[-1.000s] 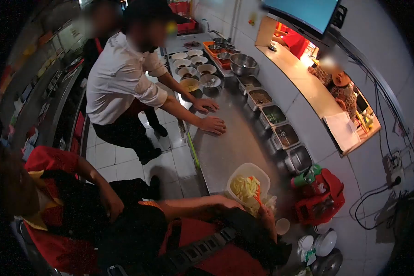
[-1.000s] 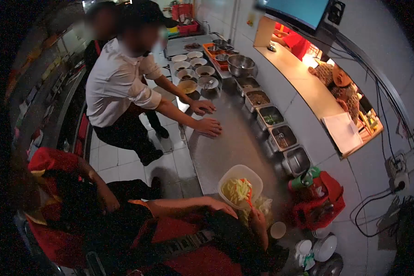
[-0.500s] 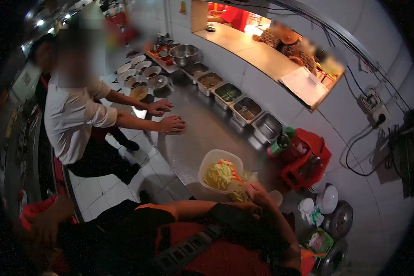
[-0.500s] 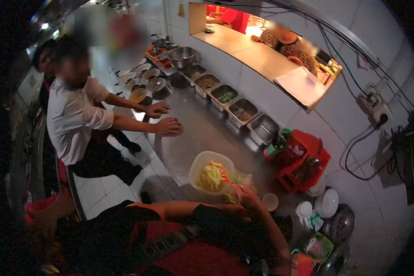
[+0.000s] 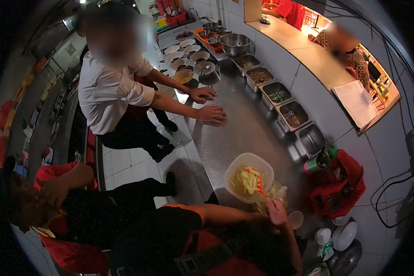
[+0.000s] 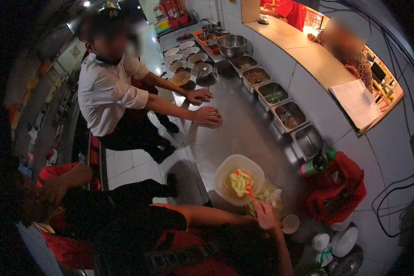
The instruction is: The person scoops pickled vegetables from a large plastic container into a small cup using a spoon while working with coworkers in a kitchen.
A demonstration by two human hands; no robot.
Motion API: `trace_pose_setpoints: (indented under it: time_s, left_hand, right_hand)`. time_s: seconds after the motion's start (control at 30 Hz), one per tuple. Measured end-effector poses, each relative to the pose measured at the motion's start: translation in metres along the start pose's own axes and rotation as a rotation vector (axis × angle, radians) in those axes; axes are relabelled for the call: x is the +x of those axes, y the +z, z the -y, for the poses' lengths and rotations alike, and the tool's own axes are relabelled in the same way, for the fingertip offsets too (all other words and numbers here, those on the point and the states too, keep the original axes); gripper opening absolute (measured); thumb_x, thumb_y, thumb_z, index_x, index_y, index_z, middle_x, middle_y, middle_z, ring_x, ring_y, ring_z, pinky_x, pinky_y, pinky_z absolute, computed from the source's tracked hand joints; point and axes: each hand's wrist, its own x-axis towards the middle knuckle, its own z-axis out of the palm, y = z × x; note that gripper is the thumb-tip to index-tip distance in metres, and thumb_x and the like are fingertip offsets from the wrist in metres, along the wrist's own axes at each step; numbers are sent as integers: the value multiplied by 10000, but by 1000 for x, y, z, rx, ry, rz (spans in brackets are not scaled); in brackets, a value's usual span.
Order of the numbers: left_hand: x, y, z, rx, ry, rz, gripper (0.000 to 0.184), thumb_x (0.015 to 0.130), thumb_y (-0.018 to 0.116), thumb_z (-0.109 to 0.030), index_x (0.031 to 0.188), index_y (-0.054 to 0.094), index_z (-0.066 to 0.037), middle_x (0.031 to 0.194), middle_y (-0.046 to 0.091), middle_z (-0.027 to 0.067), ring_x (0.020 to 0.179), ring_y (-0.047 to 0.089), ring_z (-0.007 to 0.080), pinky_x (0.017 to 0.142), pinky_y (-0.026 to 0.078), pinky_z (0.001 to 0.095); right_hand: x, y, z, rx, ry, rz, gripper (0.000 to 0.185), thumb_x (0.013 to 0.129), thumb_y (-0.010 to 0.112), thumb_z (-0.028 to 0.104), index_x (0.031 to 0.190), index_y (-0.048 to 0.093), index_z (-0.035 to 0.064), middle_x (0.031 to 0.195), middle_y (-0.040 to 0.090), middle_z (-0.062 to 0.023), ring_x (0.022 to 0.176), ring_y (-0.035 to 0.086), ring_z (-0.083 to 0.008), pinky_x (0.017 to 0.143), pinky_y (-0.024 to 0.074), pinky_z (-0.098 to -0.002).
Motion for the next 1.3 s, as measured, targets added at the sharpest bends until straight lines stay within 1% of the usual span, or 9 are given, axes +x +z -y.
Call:
trace_pose_setpoints:
  time_s: [0.1,0.27,0.33,0.4,0.57,1.1,1.2,1.27,1.3]
  left_hand:
    - [47,9,-13,152,-118,-205,435,934,543,-282,1335,508,-115,1387,475,121,1308,430,262,1014,409,457]
    - [113,42,-16,239,-194,-471,429,924,542,-279,1331,516,-145,1395,458,117,1316,419,269,1002,420,474]
    - [138,71,21,434,77,-511,473,866,556,-309,1331,516,-230,1446,387,103,1349,369,283,985,432,497]
    - [123,62,10,410,-3,-356,476,865,559,-312,1331,516,-229,1448,386,103,1348,370,283,985,432,496]
    - [105,46,-6,419,-76,-185,483,861,564,-319,1332,515,-229,1451,384,103,1347,371,284,985,432,495]
    - [57,11,-52,452,-217,54,506,848,582,-342,1335,513,-226,1463,376,105,1345,374,285,985,432,493]
    - [41,11,-58,450,-227,77,508,846,584,-345,1335,512,-225,1464,375,105,1344,374,285,985,432,492]
    - [29,19,-52,409,47,-180,508,835,629,-353,1306,538,-184,1461,386,100,1337,386,304,970,433,520]
    - [17,22,-41,407,46,-181,508,835,629,-353,1306,538,-184,1461,386,100,1337,386,304,970,433,520]
  right_hand:
    - [4,-9,4,-128,-20,31,417,1027,423,336,806,522,-4,652,481,-6,628,426,-111,578,391,-313]
    - [11,-15,7,-51,-56,82,434,1020,441,349,804,549,-12,653,494,-21,630,445,-114,580,402,-315]
    - [12,-19,16,-39,-33,56,440,1017,450,354,801,557,-13,653,499,-26,627,452,-116,578,404,-316]
    - [9,-19,25,-84,-71,108,414,1021,454,338,805,556,-1,635,469,12,581,416,-94,529,364,-308]
    - [13,-15,18,-84,-38,112,441,1016,458,366,826,564,-18,641,484,-4,598,428,-110,551,383,-321]
    - [12,1,11,-1,-5,23,428,1015,456,364,852,599,-6,672,496,2,644,453,-101,590,399,-304]
    - [10,3,13,58,-31,10,434,1015,458,359,931,625,-33,693,519,-12,659,472,-113,602,414,-314]
    - [8,1,16,92,-20,25,430,1017,455,349,965,633,-39,706,525,-8,666,476,-113,606,416,-312]
    - [7,-1,18,88,-10,14,433,1016,455,354,954,632,-36,710,521,-1,660,470,-111,601,411,-308]
